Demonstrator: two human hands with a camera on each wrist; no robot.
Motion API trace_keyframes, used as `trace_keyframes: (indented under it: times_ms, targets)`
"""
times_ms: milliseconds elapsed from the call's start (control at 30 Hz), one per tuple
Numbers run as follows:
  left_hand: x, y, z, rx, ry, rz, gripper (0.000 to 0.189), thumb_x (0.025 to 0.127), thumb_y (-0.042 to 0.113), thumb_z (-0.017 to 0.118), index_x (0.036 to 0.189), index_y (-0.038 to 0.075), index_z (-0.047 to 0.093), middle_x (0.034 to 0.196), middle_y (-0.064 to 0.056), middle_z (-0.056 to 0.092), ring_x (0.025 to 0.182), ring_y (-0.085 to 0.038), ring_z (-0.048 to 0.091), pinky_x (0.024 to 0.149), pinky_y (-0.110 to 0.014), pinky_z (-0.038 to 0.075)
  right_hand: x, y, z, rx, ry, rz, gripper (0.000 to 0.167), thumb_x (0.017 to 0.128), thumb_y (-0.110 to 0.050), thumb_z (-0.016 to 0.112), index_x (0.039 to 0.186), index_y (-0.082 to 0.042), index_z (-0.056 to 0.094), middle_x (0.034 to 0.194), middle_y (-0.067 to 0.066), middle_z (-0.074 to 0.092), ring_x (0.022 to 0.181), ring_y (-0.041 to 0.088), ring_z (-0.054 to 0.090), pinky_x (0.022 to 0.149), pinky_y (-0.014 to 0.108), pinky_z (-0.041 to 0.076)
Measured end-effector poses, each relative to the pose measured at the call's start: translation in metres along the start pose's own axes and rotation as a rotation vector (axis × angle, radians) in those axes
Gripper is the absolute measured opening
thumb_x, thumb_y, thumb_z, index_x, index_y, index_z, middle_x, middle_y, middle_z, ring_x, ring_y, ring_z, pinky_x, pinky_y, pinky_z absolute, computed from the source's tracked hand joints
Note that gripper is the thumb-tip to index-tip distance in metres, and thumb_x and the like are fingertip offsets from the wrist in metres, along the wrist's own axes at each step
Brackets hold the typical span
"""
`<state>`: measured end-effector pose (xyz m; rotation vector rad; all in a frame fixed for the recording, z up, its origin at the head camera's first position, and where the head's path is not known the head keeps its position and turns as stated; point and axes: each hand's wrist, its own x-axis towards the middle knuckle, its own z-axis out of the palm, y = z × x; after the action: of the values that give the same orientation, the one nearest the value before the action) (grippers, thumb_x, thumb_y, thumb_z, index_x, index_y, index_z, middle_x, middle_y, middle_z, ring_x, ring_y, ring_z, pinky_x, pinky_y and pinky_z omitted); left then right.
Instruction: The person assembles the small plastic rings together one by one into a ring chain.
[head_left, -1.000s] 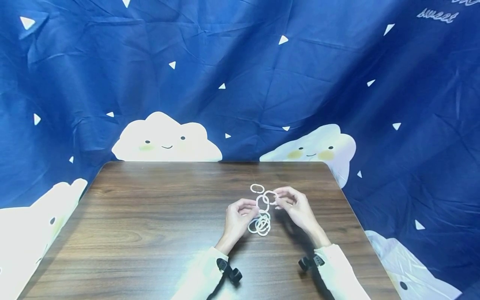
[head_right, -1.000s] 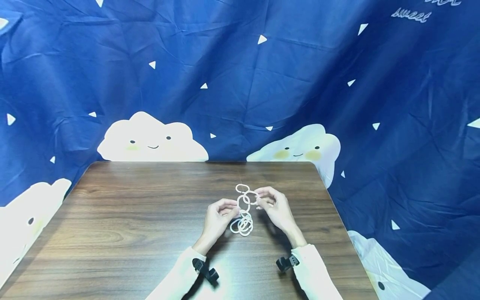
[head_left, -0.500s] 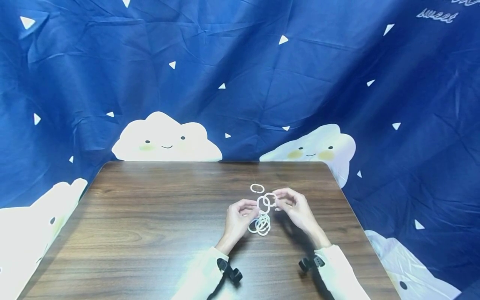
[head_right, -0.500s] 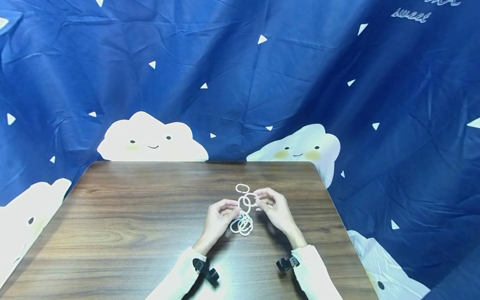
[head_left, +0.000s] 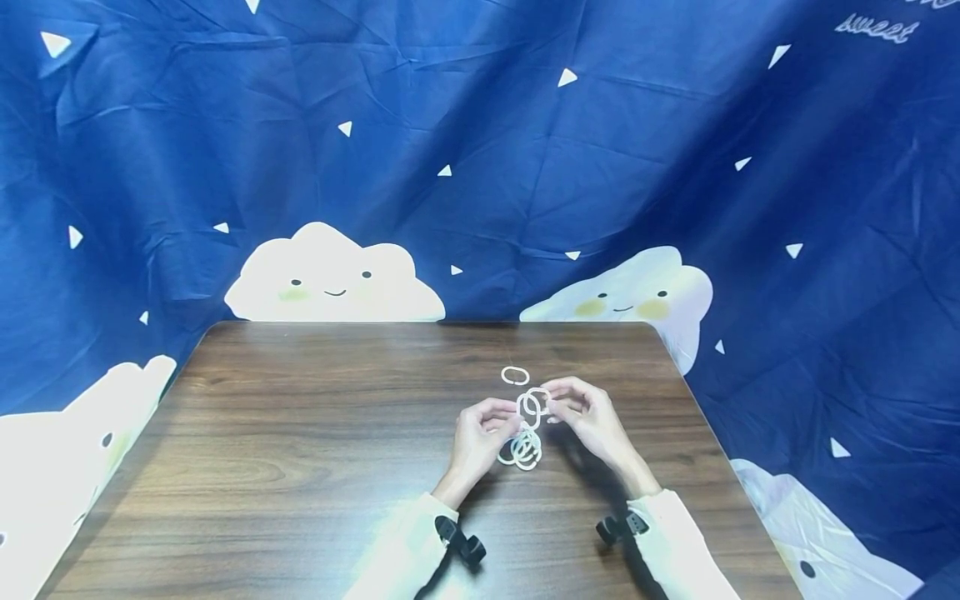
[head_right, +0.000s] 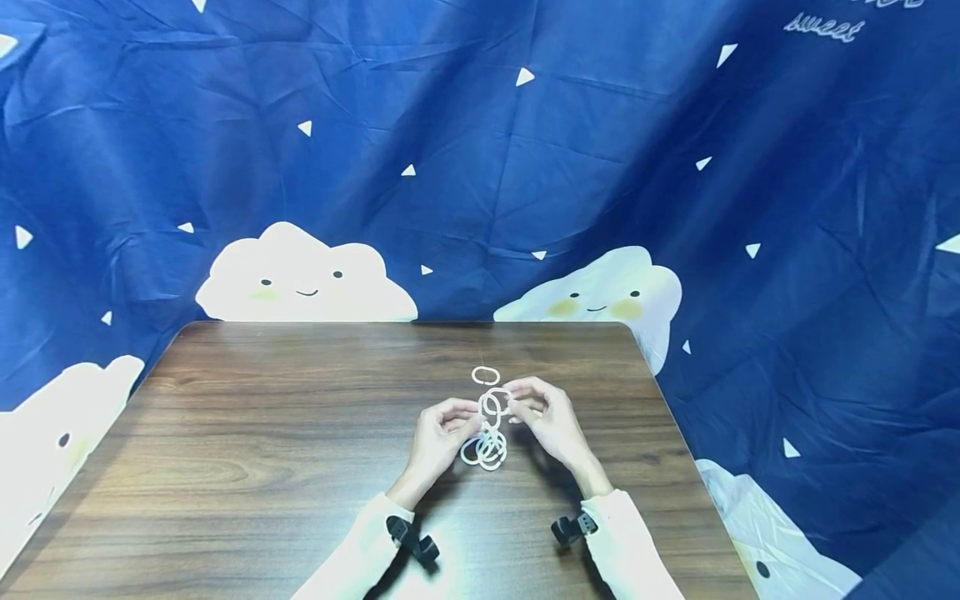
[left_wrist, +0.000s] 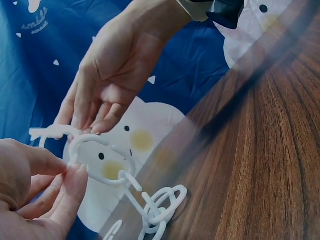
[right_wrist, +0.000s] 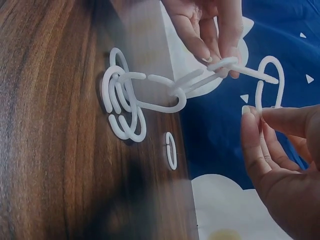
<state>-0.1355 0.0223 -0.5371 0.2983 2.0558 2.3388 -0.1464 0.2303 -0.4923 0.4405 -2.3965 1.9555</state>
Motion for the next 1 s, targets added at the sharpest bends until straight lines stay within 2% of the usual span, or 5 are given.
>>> trace_keyframes:
  times_ms: [133, 300, 600, 733, 1000]
  targets:
    - [0.0003, 0.0005, 0.0011, 0.000, -0.002, 0.002, 0.023, 0.092, 0.003, 0.074, 0.112, -0.008, 0.072, 0.102, -0.032, 0.075, 0.090, -0.042, 0.078, 0.075, -0.023, 0.064, 0.0009, 0.0000, 0.0007, -0.015, -0.003, -0.007, 0.027, 0.095, 0.007, 0.066, 0.122, 0.008, 0.067, 0.103, 0.002, 0.073, 0.089, 0.013, 0.076, 0.077, 0.044, 0.066]
    - [-0.0010, 0.0028, 0.0020, 0.005, -0.001, 0.005, 0.021, 0.092, 0.004, 0.074, 0.111, -0.007, 0.072, 0.101, -0.031, 0.075, 0.091, -0.046, 0.077, 0.075, -0.024, 0.065, 0.0014, 0.0008, 0.0005, -0.029, 0.003, -0.004, 0.027, 0.095, 0.006, 0.067, 0.122, 0.007, 0.067, 0.106, 0.014, 0.073, 0.088, 0.010, 0.075, 0.077, 0.043, 0.066]
    - [-0.0004, 0.0026, 0.0022, 0.041, 0.012, 0.016, 0.021, 0.091, 0.002, 0.075, 0.110, -0.005, 0.074, 0.099, -0.029, 0.076, 0.085, -0.026, 0.078, 0.073, -0.018, 0.062, 0.0006, 0.0024, -0.0037, -0.106, 0.027, 0.000, 0.025, 0.094, 0.004, 0.068, 0.119, 0.005, 0.069, 0.110, 0.034, 0.070, 0.084, 0.020, 0.075, 0.068, 0.043, 0.065]
    - [-0.0001, -0.0005, 0.0016, 0.054, 0.019, 0.014, 0.021, 0.089, 0.001, 0.075, 0.109, -0.005, 0.075, 0.099, -0.027, 0.076, 0.084, -0.020, 0.077, 0.074, -0.016, 0.061, 0.0010, 0.0019, -0.0045, -0.099, 0.033, 0.000, 0.025, 0.093, 0.005, 0.069, 0.118, 0.006, 0.069, 0.106, 0.023, 0.073, 0.084, 0.026, 0.075, 0.069, 0.043, 0.065]
    - [-0.0008, -0.0032, -0.0004, 0.051, 0.024, 0.016, 0.021, 0.088, 0.001, 0.075, 0.109, -0.004, 0.075, 0.098, -0.027, 0.077, 0.083, -0.019, 0.077, 0.074, -0.016, 0.060, 0.0015, 0.0027, -0.0082, -0.026, 0.059, 0.019, 0.027, 0.093, 0.005, 0.071, 0.119, 0.010, 0.066, 0.097, -0.002, 0.074, 0.083, 0.008, 0.074, 0.077, 0.039, 0.066]
